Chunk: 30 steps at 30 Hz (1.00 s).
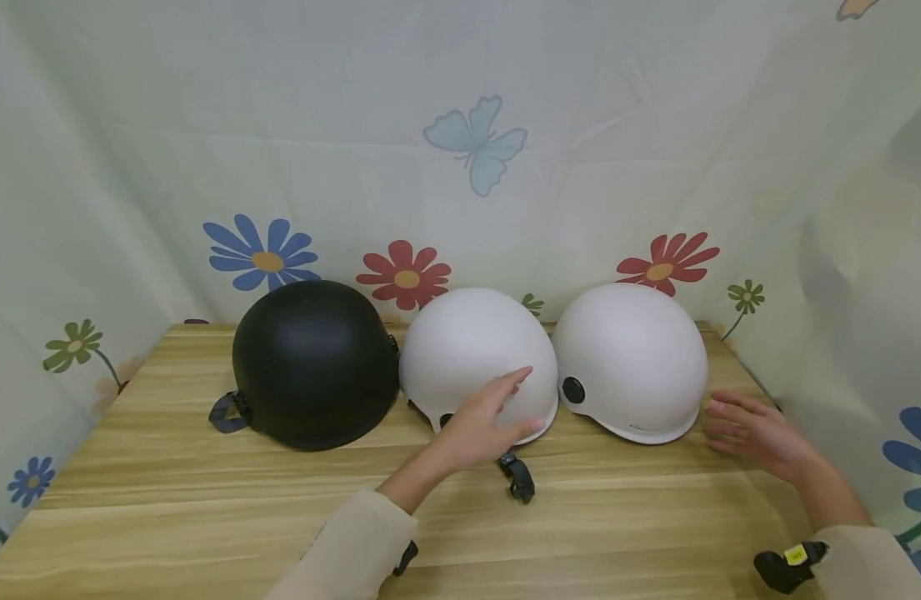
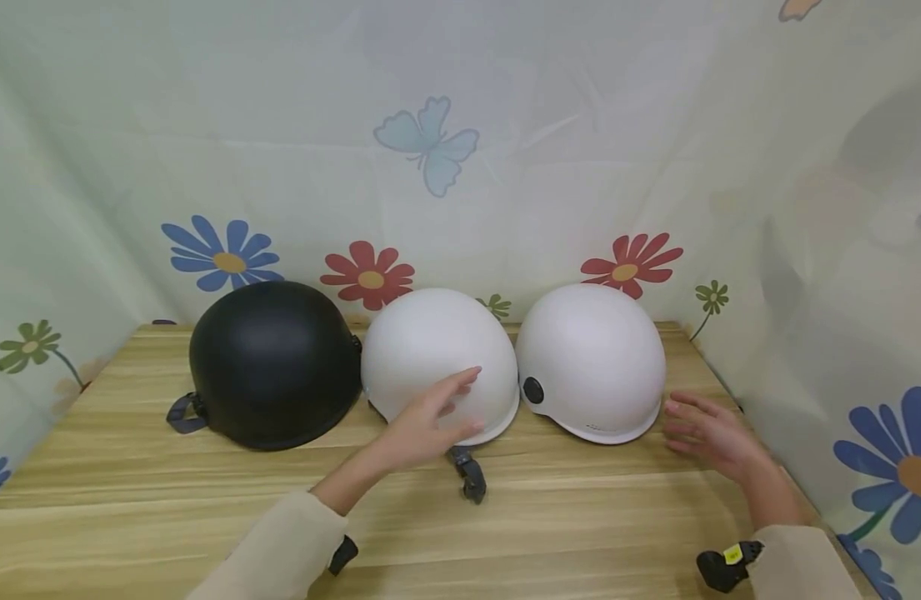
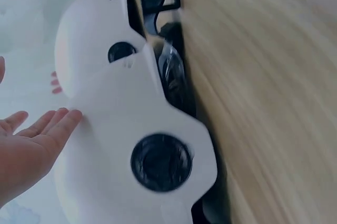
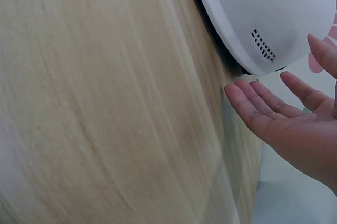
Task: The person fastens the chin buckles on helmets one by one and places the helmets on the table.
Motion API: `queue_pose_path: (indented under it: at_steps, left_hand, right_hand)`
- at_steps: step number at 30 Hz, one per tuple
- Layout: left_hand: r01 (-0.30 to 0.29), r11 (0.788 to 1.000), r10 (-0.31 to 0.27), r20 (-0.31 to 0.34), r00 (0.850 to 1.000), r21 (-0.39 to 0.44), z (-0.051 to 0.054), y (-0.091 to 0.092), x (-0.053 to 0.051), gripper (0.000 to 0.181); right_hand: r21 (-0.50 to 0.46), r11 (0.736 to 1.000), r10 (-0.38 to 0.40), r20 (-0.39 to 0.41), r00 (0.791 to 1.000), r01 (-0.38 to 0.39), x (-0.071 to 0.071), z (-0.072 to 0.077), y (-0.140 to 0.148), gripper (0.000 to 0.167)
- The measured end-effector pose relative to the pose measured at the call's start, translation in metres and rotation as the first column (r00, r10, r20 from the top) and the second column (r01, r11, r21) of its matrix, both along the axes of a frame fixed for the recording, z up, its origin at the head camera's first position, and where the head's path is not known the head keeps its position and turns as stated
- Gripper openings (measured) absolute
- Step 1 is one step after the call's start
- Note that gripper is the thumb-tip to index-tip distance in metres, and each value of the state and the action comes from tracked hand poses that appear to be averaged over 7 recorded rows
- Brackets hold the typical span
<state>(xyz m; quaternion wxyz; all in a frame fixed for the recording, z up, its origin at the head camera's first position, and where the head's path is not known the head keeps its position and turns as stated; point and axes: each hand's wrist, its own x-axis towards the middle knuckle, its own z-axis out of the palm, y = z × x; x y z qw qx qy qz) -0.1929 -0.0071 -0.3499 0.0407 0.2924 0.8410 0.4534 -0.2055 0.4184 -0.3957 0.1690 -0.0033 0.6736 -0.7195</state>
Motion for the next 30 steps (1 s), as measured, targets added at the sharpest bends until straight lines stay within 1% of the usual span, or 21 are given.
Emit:
queue_pose_path:
  at_steps: [5, 9, 12, 18, 21, 24, 28, 30]
  left_hand:
    - [0.022, 0.999, -0.021, 0.029, 0.999, -0.028, -0.010, 0.017, 0.001, 0.067]
    - [0.028, 0.999, -0.027, 0.053, 0.998, -0.022, -0.017, 0.030, -0.001, 0.068]
    - [0.028, 1.000, -0.028, 0.089, 0.996, 0.000, -0.020, 0.040, -0.003, 0.068]
    - [0.025, 0.999, -0.029, 0.148, 0.989, 0.024, -0.023, 0.058, -0.007, 0.070]
    - [0.005, 1.000, -0.009, 0.176, 0.984, 0.024, -0.025, 0.067, -0.010, 0.072]
    - [-0.012, 1.000, 0.008, 0.189, 0.982, 0.019, -0.028, 0.076, -0.015, 0.072]
    - [-0.030, 1.000, 0.028, 0.181, 0.983, 0.007, -0.030, 0.088, -0.019, 0.071]
    - [-0.042, 0.999, 0.042, 0.171, 0.984, 0.000, -0.031, 0.093, -0.019, 0.072]
  right_hand:
    - [0.021, 1.000, -0.020, -0.004, 1.000, 0.020, -0.002, -0.007, -0.001, 0.017]
    - [0.001, 1.000, -0.023, -0.011, 1.000, 0.023, -0.002, -0.012, -0.001, 0.017]
    - [-0.042, 0.999, -0.005, -0.021, 1.000, 0.005, -0.003, -0.014, -0.001, 0.020]
    - [-0.075, 0.997, -0.004, -0.026, 1.000, 0.002, -0.003, -0.016, -0.003, 0.023]
    - [-0.086, 0.996, -0.004, -0.030, 1.000, 0.001, -0.003, -0.016, -0.004, 0.024]
    - [-0.098, 0.995, -0.002, -0.041, 0.999, -0.002, -0.003, -0.017, -0.004, 0.024]
    - [-0.123, 0.992, 0.002, -0.056, 0.998, -0.009, -0.004, -0.019, -0.005, 0.025]
    - [-0.135, 0.991, 0.010, -0.066, 0.998, -0.019, -0.004, -0.020, -0.006, 0.025]
